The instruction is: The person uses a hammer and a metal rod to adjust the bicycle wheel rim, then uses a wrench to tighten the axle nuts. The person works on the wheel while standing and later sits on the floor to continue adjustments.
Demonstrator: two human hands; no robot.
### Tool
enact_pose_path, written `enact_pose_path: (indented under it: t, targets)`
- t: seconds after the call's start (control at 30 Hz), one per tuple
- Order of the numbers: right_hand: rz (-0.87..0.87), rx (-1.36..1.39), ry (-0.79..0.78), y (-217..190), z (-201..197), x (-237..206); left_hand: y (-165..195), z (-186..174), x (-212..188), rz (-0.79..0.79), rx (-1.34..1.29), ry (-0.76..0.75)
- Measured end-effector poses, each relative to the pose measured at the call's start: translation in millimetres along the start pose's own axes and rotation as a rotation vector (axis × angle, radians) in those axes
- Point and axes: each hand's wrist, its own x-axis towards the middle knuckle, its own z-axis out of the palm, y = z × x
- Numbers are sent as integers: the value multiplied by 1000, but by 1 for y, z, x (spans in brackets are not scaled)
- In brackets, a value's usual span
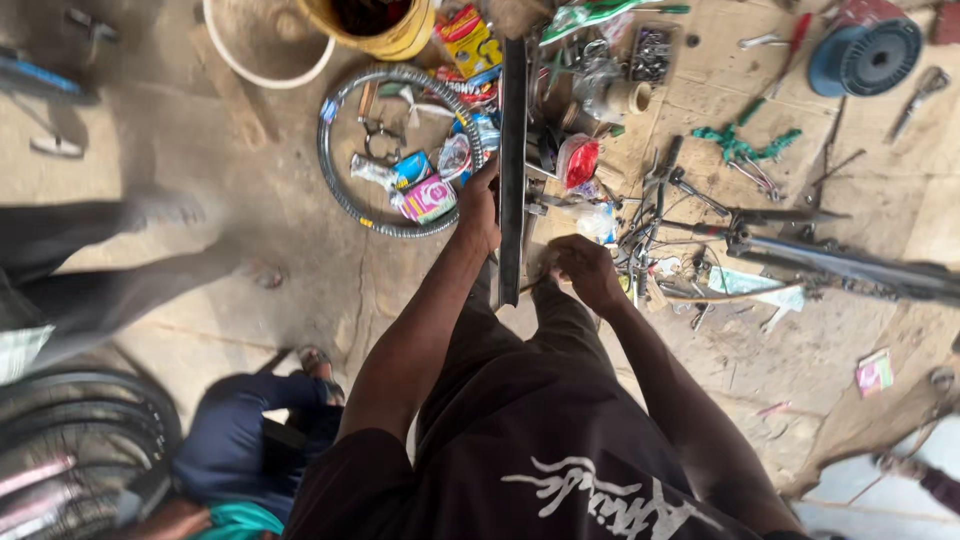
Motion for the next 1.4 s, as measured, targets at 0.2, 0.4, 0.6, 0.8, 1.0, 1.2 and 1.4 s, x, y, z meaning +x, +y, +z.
enact_pose_path:
  t: [0.2,0.4,0.6,0.8,1.0,1.2,1.4]
  targets:
    - [330,-48,70,66,-36,13,-50,-33,11,80,-77,112]
    - [457,-221,140,151,-55,58,-92,-91,53,-1,-104,124]
    - [525,-400,29,268,-30,136,-130,-167,73,-16,-120,173]
    - [480,-507,88,389,14,221,-158,-241,63,-26,11,392]
    - [551,-620,106,482,66,288,-173,-272,40,-72,-106,360]
    - [456,-514,231,479,74,305,-183,-274,43,-84,-96,279]
    - [546,-678,71,406,18,245,-158,-228,72,-40,-143,156]
